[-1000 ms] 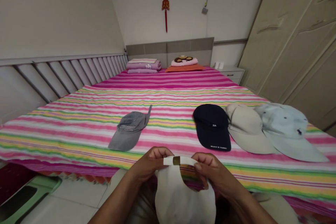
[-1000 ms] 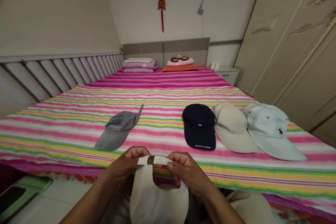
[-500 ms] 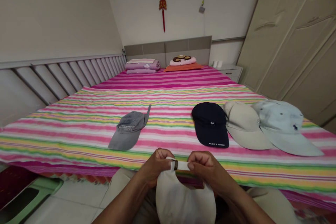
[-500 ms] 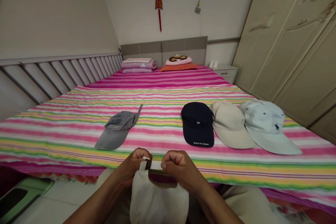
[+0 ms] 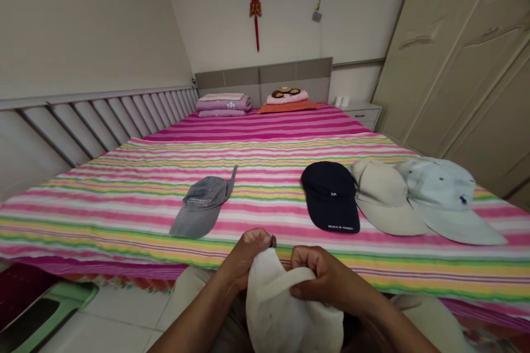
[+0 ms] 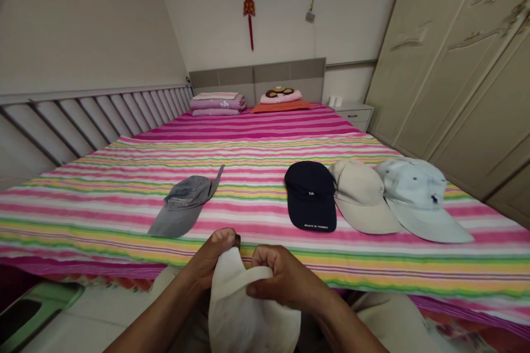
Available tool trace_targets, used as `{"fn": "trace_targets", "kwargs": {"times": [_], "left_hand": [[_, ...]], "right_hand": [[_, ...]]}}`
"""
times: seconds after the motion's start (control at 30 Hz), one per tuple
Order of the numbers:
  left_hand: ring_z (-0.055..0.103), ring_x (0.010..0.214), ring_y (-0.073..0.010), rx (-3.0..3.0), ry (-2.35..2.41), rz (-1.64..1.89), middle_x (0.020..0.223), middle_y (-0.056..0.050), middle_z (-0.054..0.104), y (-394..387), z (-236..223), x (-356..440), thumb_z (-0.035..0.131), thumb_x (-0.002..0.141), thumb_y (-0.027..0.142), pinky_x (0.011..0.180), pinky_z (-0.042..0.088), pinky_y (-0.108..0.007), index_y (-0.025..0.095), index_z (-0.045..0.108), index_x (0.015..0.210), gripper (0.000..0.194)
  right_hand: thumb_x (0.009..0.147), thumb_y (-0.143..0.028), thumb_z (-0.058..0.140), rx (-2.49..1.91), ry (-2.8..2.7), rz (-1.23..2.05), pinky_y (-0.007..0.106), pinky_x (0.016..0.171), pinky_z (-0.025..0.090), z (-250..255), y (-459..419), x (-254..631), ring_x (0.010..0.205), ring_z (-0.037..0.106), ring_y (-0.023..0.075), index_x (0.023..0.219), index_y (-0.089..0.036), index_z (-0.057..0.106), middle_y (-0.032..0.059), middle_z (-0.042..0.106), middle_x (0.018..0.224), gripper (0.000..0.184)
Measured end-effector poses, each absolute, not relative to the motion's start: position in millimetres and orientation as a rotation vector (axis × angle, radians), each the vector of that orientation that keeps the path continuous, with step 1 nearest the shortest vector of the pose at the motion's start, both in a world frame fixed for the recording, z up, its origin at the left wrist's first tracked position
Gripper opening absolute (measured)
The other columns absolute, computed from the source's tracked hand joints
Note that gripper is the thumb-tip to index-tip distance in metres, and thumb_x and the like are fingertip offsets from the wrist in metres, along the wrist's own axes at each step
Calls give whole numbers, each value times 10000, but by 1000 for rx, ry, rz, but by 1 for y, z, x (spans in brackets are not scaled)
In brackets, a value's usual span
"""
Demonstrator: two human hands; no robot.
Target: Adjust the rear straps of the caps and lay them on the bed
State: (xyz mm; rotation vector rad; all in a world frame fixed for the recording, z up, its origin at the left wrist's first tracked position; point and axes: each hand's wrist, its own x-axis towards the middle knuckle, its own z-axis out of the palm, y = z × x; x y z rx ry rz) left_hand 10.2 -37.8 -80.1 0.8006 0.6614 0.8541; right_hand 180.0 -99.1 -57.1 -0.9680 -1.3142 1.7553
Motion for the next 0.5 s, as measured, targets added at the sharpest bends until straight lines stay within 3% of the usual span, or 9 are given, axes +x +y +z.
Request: {"fn": "trace_targets", "kwargs": {"times": [0.2, 0.33, 0.5], "left_hand": [[461, 471, -65, 1000, 722, 749, 555, 2, 573, -30, -97, -11, 736, 564, 345, 477, 320, -182, 115, 622, 687, 285], [553, 606, -110, 1052, 675, 666, 677, -44, 647, -28, -124, -39, 727, 591, 306, 591, 376, -205, 115, 665, 758, 262], [617, 714, -178, 931, 563, 595, 766, -78, 688, -45, -164, -59, 763, 509, 202, 656, 422, -248, 118, 677, 833, 345]], "right_hand": [[578, -306, 724, -876, -1090, 1699, 176, 425, 238, -63, -98, 177, 444, 338, 50, 660, -186, 446, -67, 464, 540, 314], [568, -323, 733, -881, -968, 1651, 170, 377, 224, -67, -92, 181, 373, 292, 40, 648, -203, 415, -91, 419, 477, 349], [540, -254, 758, -827, -709, 1524, 130, 338, 145, -58, -83, 184, 350, 184, 3, 657, -191, 441, -103, 398, 480, 344]]}}
